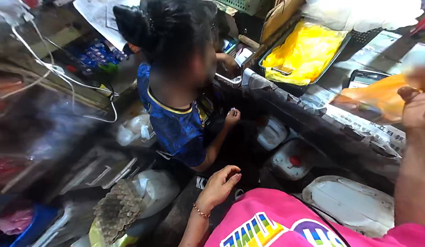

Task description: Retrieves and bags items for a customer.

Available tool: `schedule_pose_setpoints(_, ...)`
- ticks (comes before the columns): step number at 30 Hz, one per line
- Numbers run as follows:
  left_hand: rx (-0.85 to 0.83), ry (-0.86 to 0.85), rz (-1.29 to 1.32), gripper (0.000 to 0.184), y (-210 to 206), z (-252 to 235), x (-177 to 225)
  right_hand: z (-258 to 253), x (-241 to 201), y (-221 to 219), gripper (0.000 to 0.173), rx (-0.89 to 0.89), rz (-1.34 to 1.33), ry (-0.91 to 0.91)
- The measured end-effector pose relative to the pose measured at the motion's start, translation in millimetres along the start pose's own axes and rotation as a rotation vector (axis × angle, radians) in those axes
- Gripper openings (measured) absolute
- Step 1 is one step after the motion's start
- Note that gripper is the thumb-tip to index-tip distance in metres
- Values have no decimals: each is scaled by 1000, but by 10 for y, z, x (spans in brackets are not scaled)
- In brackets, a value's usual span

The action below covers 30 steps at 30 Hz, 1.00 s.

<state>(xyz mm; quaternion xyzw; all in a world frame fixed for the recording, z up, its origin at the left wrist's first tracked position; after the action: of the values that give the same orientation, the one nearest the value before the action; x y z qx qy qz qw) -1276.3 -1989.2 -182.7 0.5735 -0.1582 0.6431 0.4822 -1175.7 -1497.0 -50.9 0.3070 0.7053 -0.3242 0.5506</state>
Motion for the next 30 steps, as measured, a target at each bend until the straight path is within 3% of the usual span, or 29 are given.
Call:
schedule_pose_setpoints(4,-20,-15,4,36,-36,-294,191,241,384,-112,26,-22,241,-52)
schedule_pose_setpoints(8,-74,-92,32,34,-148,-610,439,266,761,-159,47,-108,588,95)
schedule_pose_setpoints(14,-192,-180,178,30,-339,-904,717,250,1310,-186,39,-125,818,122)
schedule_pose_setpoints(18,-220,-151,193,30,-443,-974,692,209,1383,-197,41,-88,846,189)
schedule_pose_setpoints(30,-223,-112,208,31,-483,-950,568,182,1421,-81,42,-71,796,73)
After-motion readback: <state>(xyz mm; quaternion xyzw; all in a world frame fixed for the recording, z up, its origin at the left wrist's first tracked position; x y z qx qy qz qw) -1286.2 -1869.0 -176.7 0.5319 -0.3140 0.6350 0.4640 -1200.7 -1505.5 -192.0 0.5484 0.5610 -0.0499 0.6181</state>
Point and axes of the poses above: each hand's wrist, its own z-axis away from the middle knuckle, its own y-axis out of the back of the hand, x = y × z, the point moved 6 cm from there along -z, towards the middle knuckle, and after that the axes turned 5 degrees about -y, right-handed, at the moved point
